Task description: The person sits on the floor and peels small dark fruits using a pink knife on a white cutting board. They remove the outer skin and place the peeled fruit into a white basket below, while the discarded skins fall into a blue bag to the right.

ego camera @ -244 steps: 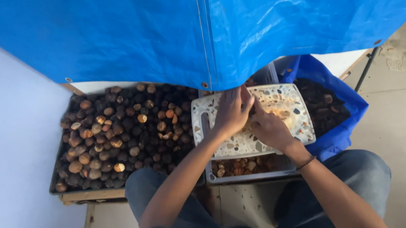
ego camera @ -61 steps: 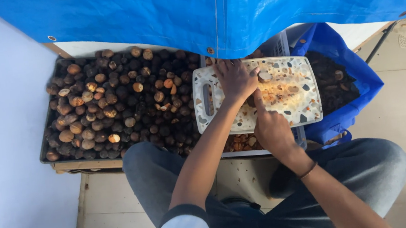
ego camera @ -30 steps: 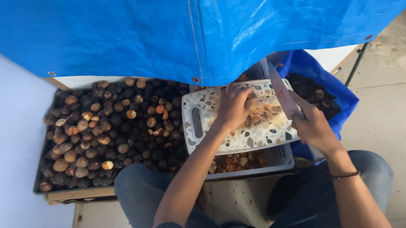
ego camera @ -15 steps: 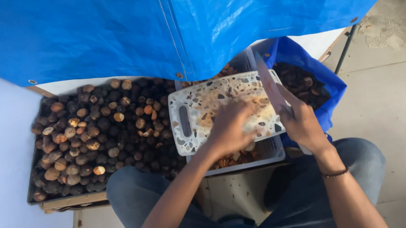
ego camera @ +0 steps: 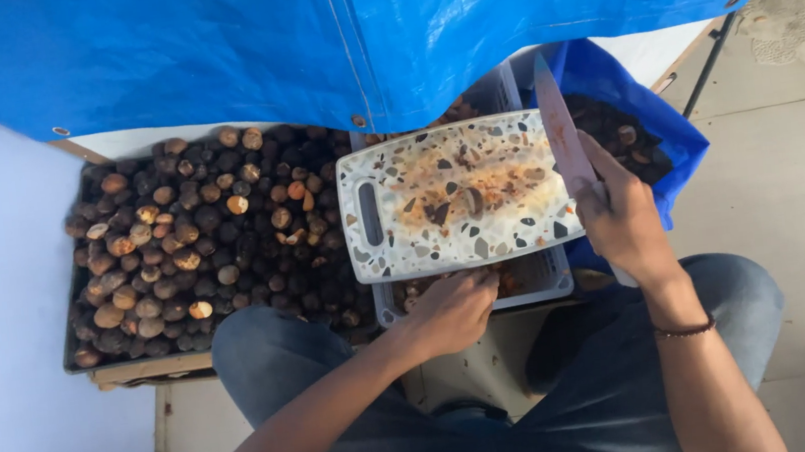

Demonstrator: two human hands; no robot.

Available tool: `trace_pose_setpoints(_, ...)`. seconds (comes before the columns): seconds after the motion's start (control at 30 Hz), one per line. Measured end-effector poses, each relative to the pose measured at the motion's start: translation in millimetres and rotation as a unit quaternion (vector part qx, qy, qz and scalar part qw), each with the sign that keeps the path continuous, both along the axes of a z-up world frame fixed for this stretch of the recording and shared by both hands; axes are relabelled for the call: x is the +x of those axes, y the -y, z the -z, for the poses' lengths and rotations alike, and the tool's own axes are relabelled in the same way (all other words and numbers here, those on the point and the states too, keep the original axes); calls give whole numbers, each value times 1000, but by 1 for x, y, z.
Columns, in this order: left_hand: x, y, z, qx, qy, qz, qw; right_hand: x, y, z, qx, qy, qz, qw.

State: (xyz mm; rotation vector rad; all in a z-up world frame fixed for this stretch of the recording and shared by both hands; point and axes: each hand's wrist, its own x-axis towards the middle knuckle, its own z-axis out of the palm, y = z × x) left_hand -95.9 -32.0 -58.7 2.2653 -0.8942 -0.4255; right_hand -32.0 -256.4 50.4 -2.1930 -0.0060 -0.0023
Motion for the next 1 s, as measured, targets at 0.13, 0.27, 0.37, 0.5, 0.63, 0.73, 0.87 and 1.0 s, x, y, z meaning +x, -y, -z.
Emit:
trace_pose_setpoints(0.13,19,2,-8,39,-37,-20,998,0,-1,-4,-1,0,6,1000)
trace_pose_setpoints(0.27,45,8,10,87,-61,-36,994,-8,-3,-9,14,17,-5,1000)
trace_pose_setpoints(0.37,59,17,23,117,-69,-10,991,-6,-5,-11,20,34,-11,999)
trace_pose_setpoints(0.5,86,51,125,159,8,30,987,-6,1,-6,25,45,-2,999)
trace_pose_setpoints(0.63,100,66,206,132,15,30,991,-9,4,-5,32,62,-4,998)
trace_pose_setpoints(0.73,101,64,153,183,44,29,982,-7,8,-2,27,72,-14,997)
trace_pose_setpoints(0.87,96,54,81,138,-47,-34,989,-9,8,-2,9,83,-12,996)
trace_pose_setpoints(1.0,102,47,89,138,-43,-35,989,-9,6,-4,3,63,-2,998)
